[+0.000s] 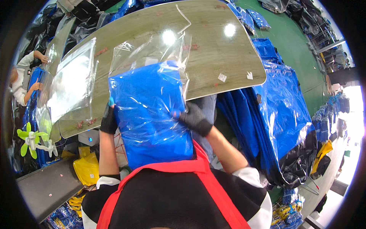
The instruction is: The person folds a blue poly mailer, places it into a clear plastic bag, and seals the bag. The person repeats this process with several blue mailers, handling them one at a time.
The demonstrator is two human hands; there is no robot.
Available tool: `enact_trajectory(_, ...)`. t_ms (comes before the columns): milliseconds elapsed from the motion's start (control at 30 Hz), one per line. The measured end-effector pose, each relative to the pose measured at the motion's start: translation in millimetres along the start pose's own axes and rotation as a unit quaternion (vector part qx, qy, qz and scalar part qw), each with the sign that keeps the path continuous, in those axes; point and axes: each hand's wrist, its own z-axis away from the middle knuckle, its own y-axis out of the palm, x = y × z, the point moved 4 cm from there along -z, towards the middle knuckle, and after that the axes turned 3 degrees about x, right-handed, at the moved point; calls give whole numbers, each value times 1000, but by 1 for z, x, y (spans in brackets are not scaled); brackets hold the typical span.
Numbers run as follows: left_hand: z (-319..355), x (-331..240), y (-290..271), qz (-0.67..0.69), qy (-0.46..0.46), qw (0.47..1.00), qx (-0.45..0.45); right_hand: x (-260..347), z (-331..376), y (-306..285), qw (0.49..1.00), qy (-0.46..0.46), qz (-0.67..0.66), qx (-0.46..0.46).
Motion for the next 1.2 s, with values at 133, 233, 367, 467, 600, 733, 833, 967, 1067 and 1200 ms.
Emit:
enact_trajectory(133, 0, 3, 14, -98, 36, 994, 19, 7, 3, 2, 999, 2, -46, 16)
enact_trajectory(233, 11, 9, 19, -102, -54, 992, 46, 2, 0, -3, 994, -9, -96, -59)
enact_trajectory(367, -3, 2, 8, 72, -41, 996, 30, -15, -7, 5, 995, 5, -88, 54)
enact_trajectory(467, -3, 26, 8, -82, -28, 996, 39, -32, 1, -1, 983, 45, -178, 7)
enact_trajectory(600, 52, 75, 0, 35, -79, 996, 15, -40, 39, 12, 983, 111, -128, 70)
enact_trajectory(733, 71, 51, -35, -46, -42, 997, 35, -8, 42, -1, 992, 40, 62, 99)
enact_trajectory(833, 30, 7, -38, 7, -15, 999, 34, 33, 0, -26, 932, -173, 316, 43)
enact_trajectory(967, -25, -30, -18, -62, 175, 983, 12, 39, -43, -39, 798, -391, 456, -50)
enact_trajectory(1067, -26, -20, -16, -367, 199, 908, -34, 2, -49, -28, 788, -366, 494, 26)
enact_trajectory(1200, -14, -27, -32, -512, 414, 746, -94, -6, -56, -50, 828, -415, 336, -171)
